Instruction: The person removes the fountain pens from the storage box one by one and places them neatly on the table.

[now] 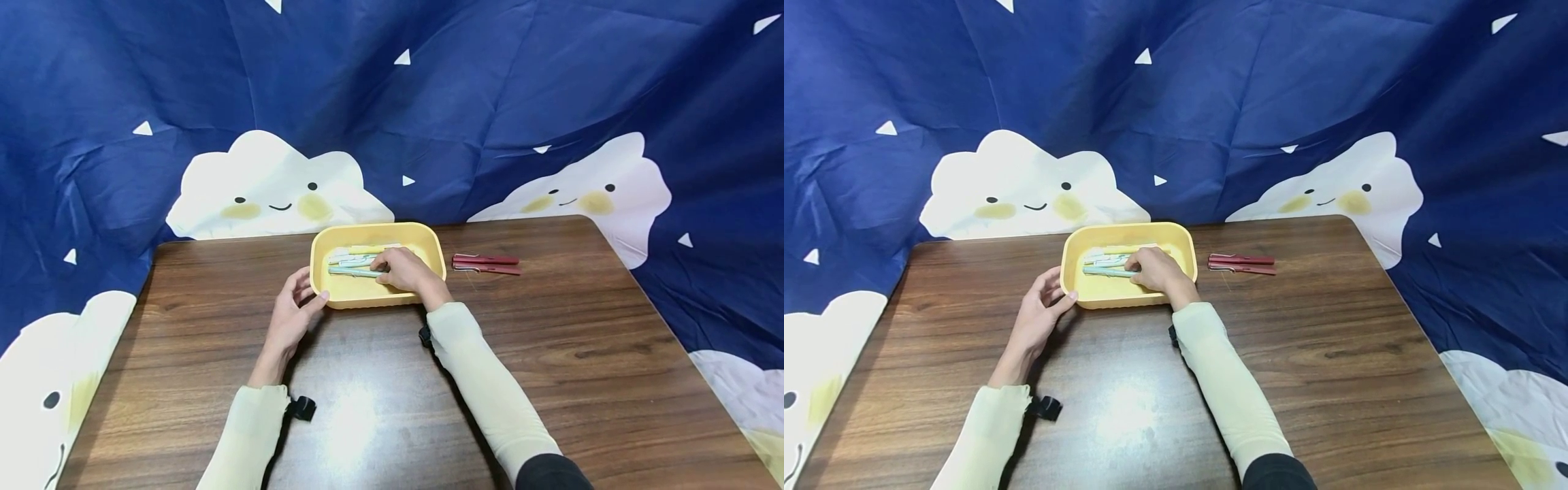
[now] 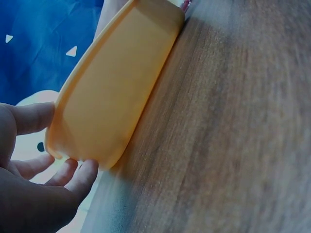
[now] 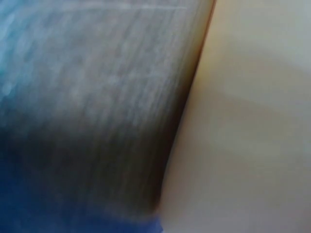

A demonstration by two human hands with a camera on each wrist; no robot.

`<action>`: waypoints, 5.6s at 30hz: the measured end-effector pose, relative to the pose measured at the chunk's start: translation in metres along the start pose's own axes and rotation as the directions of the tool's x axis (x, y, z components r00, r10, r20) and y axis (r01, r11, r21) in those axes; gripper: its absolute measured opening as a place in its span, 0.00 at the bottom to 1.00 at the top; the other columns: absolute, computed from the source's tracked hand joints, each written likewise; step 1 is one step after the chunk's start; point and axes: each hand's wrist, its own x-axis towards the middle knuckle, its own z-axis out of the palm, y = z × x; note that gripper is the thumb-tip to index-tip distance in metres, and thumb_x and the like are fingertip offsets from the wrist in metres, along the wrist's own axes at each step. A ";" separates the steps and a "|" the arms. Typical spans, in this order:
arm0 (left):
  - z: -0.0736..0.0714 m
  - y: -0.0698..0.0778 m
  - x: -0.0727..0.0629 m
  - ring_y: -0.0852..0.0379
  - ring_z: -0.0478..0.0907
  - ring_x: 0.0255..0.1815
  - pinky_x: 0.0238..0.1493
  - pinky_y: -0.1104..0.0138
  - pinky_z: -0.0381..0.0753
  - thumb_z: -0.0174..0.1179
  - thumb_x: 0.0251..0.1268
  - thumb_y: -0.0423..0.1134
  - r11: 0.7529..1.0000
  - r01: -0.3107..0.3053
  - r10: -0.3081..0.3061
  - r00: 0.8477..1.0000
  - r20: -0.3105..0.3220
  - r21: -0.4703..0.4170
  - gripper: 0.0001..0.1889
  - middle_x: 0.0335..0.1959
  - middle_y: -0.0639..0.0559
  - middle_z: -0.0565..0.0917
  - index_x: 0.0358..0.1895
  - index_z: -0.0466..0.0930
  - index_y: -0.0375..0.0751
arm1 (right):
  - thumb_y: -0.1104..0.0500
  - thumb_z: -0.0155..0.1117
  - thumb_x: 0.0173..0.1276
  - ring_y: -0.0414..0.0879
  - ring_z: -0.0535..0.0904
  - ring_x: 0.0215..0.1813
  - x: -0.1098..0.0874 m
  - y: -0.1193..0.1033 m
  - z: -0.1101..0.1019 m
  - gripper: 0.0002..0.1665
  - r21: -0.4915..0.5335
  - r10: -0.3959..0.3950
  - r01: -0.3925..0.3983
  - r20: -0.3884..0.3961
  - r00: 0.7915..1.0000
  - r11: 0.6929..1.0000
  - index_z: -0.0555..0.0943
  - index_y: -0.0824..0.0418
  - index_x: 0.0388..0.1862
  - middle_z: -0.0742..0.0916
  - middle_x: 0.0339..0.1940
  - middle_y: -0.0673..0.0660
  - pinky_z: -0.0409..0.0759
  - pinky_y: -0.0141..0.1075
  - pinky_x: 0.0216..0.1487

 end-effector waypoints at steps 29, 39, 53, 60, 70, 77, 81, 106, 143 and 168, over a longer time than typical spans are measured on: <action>0.001 0.003 -0.002 0.43 0.69 0.67 0.48 0.76 0.75 0.65 0.69 0.31 1.000 0.011 -0.010 1.000 0.014 -0.026 0.34 0.67 0.38 0.70 0.76 0.61 0.37 | 0.63 0.72 0.67 0.46 0.82 0.52 -0.004 0.001 -0.002 0.10 -0.004 -0.012 0.012 -0.046 0.999 1.000 0.89 0.57 0.47 0.89 0.46 0.52 0.76 0.41 0.58; 0.001 0.001 -0.001 0.43 0.70 0.67 0.48 0.77 0.75 0.65 0.69 0.30 0.999 0.011 -0.011 1.000 0.009 -0.032 0.35 0.67 0.37 0.71 0.76 0.61 0.36 | 0.63 0.73 0.66 0.46 0.81 0.50 -0.006 0.001 -0.004 0.11 0.006 -0.031 0.032 -0.068 0.997 0.999 0.89 0.58 0.47 0.88 0.45 0.53 0.77 0.40 0.56; 0.000 -0.001 -0.001 0.45 0.71 0.66 0.48 0.75 0.77 0.65 0.68 0.30 1.000 0.013 -0.013 1.000 -0.003 -0.008 0.34 0.67 0.39 0.71 0.76 0.62 0.38 | 0.63 0.71 0.68 0.48 0.81 0.51 -0.016 -0.002 -0.011 0.11 0.022 -0.060 0.063 -0.096 0.994 0.998 0.90 0.57 0.49 0.88 0.48 0.53 0.77 0.42 0.56; 0.001 -0.001 -0.001 0.44 0.70 0.66 0.47 0.76 0.77 0.64 0.68 0.29 1.000 0.005 -0.005 1.000 0.000 -0.012 0.34 0.67 0.38 0.71 0.76 0.62 0.37 | 0.62 0.72 0.68 0.48 0.82 0.49 -0.023 -0.001 -0.017 0.10 -0.001 -0.085 0.085 -0.122 0.989 0.996 0.90 0.57 0.48 0.88 0.47 0.53 0.78 0.41 0.54; 0.000 0.000 -0.002 0.45 0.71 0.64 0.46 0.76 0.77 0.65 0.68 0.29 1.000 -0.009 0.009 1.000 0.003 -0.001 0.34 0.66 0.39 0.72 0.75 0.62 0.37 | 0.65 0.71 0.67 0.48 0.82 0.45 -0.031 0.000 -0.028 0.11 0.014 -0.130 0.135 -0.171 0.977 0.991 0.89 0.60 0.48 0.88 0.45 0.55 0.78 0.41 0.50; 0.000 0.000 -0.002 0.43 0.70 0.66 0.46 0.76 0.77 0.65 0.68 0.29 1.000 -0.009 0.009 1.000 0.014 -0.004 0.34 0.67 0.37 0.71 0.76 0.62 0.36 | 0.67 0.72 0.66 0.50 0.82 0.47 -0.040 0.000 -0.037 0.11 0.016 -0.144 0.150 -0.193 0.971 0.989 0.89 0.63 0.47 0.89 0.46 0.57 0.78 0.42 0.52; -0.001 -0.001 -0.001 0.43 0.70 0.66 0.46 0.76 0.77 0.64 0.69 0.30 1.000 -0.006 0.006 1.000 0.014 -0.007 0.34 0.68 0.37 0.70 0.76 0.62 0.37 | 0.67 0.72 0.65 0.50 0.81 0.46 -0.046 -0.002 -0.042 0.11 0.018 -0.146 0.154 -0.218 0.965 0.988 0.89 0.62 0.47 0.89 0.47 0.57 0.78 0.43 0.52; 0.000 -0.001 -0.002 0.44 0.71 0.66 0.47 0.76 0.76 0.64 0.68 0.29 1.000 0.001 -0.001 1.000 0.008 -0.001 0.34 0.67 0.38 0.71 0.76 0.62 0.37 | 0.69 0.73 0.64 0.51 0.82 0.49 -0.082 0.017 -0.061 0.10 0.034 -0.173 0.193 -0.313 0.934 0.981 0.89 0.64 0.45 0.88 0.44 0.57 0.78 0.46 0.54; 0.000 -0.001 -0.002 0.43 0.70 0.67 0.47 0.76 0.76 0.64 0.69 0.29 1.000 0.010 -0.010 1.000 0.010 -0.007 0.34 0.68 0.38 0.71 0.76 0.62 0.37 | 0.69 0.73 0.63 0.49 0.77 0.40 -0.113 0.051 -0.072 0.08 0.115 -0.041 0.089 -0.364 0.930 0.989 0.90 0.60 0.40 0.86 0.36 0.54 0.75 0.46 0.45; 0.001 0.001 -0.001 0.44 0.71 0.66 0.46 0.76 0.76 0.64 0.68 0.28 1.000 0.013 -0.012 1.000 0.003 -0.022 0.34 0.67 0.38 0.71 0.75 0.62 0.37 | 0.71 0.74 0.61 0.50 0.75 0.37 -0.132 0.078 -0.078 0.09 0.095 -0.004 0.046 -0.400 0.917 0.994 0.90 0.62 0.39 0.85 0.34 0.56 0.72 0.44 0.41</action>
